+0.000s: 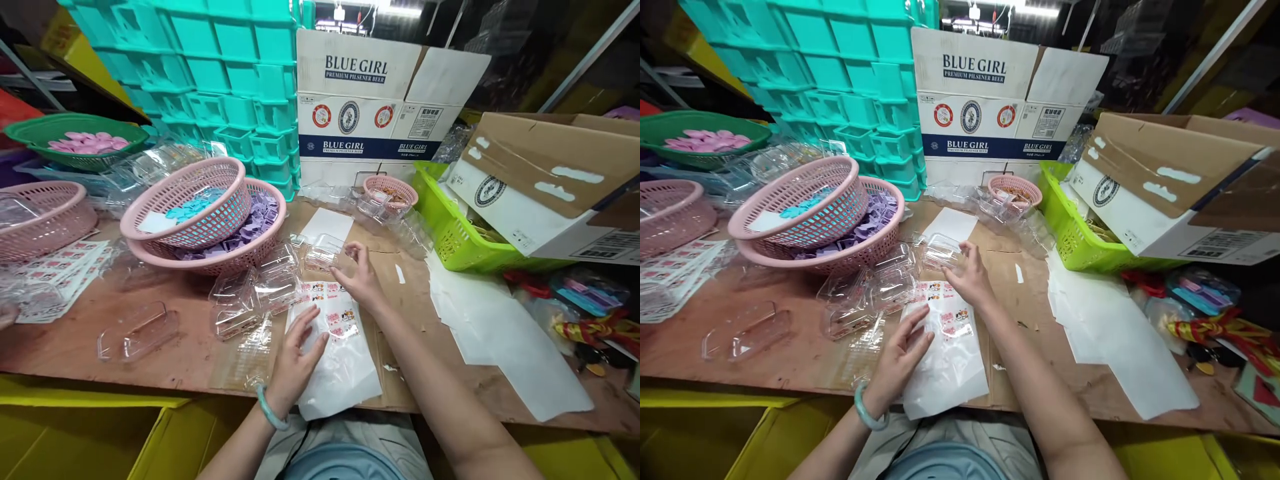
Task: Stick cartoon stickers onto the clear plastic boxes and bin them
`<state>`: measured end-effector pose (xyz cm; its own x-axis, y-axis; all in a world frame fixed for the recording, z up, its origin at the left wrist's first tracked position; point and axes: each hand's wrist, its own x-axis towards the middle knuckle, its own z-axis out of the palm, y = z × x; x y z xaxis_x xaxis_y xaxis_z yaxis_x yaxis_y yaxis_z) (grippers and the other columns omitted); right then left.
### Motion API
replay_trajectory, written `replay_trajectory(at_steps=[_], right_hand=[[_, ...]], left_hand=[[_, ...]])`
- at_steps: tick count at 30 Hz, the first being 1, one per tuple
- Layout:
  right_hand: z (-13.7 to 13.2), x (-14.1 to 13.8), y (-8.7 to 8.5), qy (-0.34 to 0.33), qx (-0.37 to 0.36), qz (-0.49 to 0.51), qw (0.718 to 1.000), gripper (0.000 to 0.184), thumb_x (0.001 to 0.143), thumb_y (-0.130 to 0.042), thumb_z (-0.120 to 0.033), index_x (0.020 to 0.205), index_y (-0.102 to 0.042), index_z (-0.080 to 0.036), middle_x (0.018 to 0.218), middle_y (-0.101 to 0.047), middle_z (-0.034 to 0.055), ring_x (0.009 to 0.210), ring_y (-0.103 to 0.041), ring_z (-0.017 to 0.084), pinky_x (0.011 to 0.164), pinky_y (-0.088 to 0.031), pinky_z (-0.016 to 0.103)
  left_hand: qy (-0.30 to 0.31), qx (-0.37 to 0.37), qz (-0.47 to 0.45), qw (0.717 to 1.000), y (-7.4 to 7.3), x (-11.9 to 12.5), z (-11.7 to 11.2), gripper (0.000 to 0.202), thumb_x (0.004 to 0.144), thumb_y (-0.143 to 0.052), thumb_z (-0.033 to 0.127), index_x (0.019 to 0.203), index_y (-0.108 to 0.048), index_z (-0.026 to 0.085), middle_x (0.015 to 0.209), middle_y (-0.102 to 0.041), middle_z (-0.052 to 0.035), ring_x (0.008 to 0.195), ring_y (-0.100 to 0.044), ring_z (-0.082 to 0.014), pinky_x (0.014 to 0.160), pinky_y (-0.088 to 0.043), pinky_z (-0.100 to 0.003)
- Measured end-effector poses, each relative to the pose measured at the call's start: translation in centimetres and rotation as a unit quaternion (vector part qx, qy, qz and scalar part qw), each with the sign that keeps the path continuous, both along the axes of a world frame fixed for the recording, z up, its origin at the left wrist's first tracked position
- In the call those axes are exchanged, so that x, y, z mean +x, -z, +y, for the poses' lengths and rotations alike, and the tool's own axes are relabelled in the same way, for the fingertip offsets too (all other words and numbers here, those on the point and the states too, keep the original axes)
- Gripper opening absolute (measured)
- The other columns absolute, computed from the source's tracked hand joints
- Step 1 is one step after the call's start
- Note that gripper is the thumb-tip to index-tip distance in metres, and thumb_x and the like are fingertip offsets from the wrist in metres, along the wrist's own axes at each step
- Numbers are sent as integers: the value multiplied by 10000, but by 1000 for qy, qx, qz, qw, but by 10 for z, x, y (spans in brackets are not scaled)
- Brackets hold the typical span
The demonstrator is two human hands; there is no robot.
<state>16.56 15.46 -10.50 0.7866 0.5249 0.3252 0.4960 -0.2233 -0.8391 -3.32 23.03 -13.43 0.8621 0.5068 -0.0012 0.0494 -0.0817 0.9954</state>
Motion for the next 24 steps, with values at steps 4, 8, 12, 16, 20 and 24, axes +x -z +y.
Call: replay_trajectory(at_steps=[4, 8, 12, 16, 20, 24], right_hand=[[54, 4, 8, 4, -110, -118, 987, 536, 751, -686, -326, 1206, -434, -195, 1169, -587, 107, 1123, -557, 257, 996, -437, 417], [48, 12, 8, 10, -126, -186, 974, 641, 787, -663, -450, 1305, -393, -187, 1320, -518, 133, 1253, -465, 253, 1079, -359, 416], [-16, 71, 1, 257, -169, -209, 928, 756, 832, -612, -464, 1427, -277, -139, 1481, -338, 207, 1403, -250, 309, 1121, -266, 494], [-74, 134, 7, 392, -313, -163, 850, 1065, 688, -759, -492, 1514, -165, -175, 1587, -109, 207, 1423, -103, 454, 1057, -263, 624], [-89, 154, 16, 339, -382, -171, 843, 873, 769, -679, -318, 1507, -231, -189, 1540, -269, 212, 1374, -266, 431, 946, -416, 537], [-101, 128, 14, 331, -361, -194, 850, 755, 787, -607, -289, 1466, -307, -148, 1408, -455, 215, 1240, -458, 359, 902, -464, 460]], left_hand=[[14, 13, 7, 1000, 15, -6, -5, 362, 882, -584, 383, 1212, -629, 244, 1357, -557, -93, 1295, -493, -250, 1079, -435, -421], [16, 24, 20, 999, 21, -11, 0, 329, 891, -570, 372, 1184, -636, 238, 1327, -575, -95, 1262, -521, -241, 1071, -442, -432], [38, 97, 23, 994, 20, -12, 4, 303, 895, -559, 354, 1168, -641, 250, 1307, -592, -96, 1253, -527, -247, 1085, -419, -468], [73, 180, -8, 981, 11, 3, -9, 316, 904, -533, 321, 1202, -625, 270, 1336, -581, -94, 1281, -508, -258, 1097, -399, -497], [127, 207, -31, 969, 2, 22, -27, 327, 897, -532, 321, 1208, -623, 277, 1360, -568, -94, 1303, -493, -266, 1106, -390, -506], [142, 210, -20, 967, 1, 34, -24, 361, 900, -527, 325, 1252, -584, 268, 1387, -538, -106, 1313, -484, -257, 1109, -382, -491]])
